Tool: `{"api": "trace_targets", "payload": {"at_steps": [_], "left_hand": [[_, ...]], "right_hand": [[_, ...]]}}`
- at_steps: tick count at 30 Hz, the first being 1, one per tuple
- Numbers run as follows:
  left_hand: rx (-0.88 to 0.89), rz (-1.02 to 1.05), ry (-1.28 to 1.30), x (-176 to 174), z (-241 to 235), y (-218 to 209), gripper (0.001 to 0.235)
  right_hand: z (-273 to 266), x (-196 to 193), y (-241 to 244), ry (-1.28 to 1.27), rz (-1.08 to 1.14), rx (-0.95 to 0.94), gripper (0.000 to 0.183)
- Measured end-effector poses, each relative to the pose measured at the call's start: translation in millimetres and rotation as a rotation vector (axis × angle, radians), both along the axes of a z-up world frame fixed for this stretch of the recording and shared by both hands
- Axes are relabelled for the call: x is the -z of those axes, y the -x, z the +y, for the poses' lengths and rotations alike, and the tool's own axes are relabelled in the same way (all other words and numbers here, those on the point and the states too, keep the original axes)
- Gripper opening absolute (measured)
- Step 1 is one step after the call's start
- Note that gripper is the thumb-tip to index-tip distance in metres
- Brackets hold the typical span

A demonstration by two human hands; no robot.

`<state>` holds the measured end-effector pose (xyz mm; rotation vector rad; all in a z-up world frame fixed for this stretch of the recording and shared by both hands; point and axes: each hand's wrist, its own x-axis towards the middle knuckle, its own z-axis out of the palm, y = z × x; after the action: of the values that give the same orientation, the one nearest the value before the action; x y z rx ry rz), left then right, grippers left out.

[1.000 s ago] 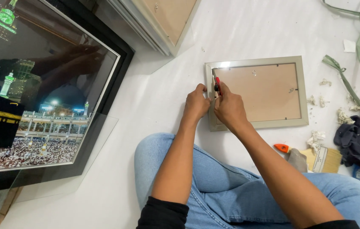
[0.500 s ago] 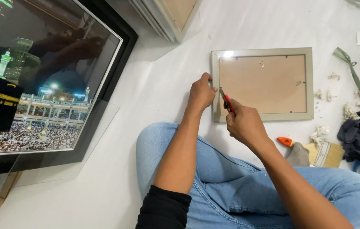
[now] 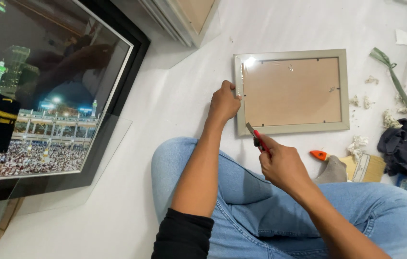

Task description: Assembling a picture frame by removing protective film and inserting a backing board.

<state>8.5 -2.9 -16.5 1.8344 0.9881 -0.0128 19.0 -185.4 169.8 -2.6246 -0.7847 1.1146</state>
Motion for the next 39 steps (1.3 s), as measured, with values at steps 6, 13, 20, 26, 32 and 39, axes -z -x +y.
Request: {"api": "trace_targets", "payload": {"at_steps": [6, 13, 20, 26, 32, 39], "left_hand": [[-0.053, 0.028, 0.024, -18.3, 11.3, 1.8, 0.042], [0.156, 0.138, -0.481, -38.3, -9.7, -5.9, 0.081], [0.704, 0.139, -0.444, -55.1, -49.6, -4.8, 0.108], [0.697, 0.186, -0.424, -24.8, -52.1, -9.6, 0.1], [0.695, 0.2, -0.408, -23.2, -51.5, -11.8, 0.101], [0.685, 0.195, -0.382, -26.1, -52.5, -12.5, 0.1]], "right_hand": [[-37.8, -28.1, -76.2, -0.1, -0.047, 0.249, 0.054], [-53.0, -5.7, -156.6, -0.292, -0.263, 0.247, 0.055], [-40.6, 63.7, -182.2, -0.174, -0.482, 0.039, 0.052], [-38.9, 79.9, -183.3, -0.181, -0.492, 0.003, 0.055], [-34.3, 77.9, -179.8, -0.164, -0.513, -0.027, 0.054], [-34.0, 89.6, -186.5, -0.114, -0.503, -0.035, 0.055]]}}
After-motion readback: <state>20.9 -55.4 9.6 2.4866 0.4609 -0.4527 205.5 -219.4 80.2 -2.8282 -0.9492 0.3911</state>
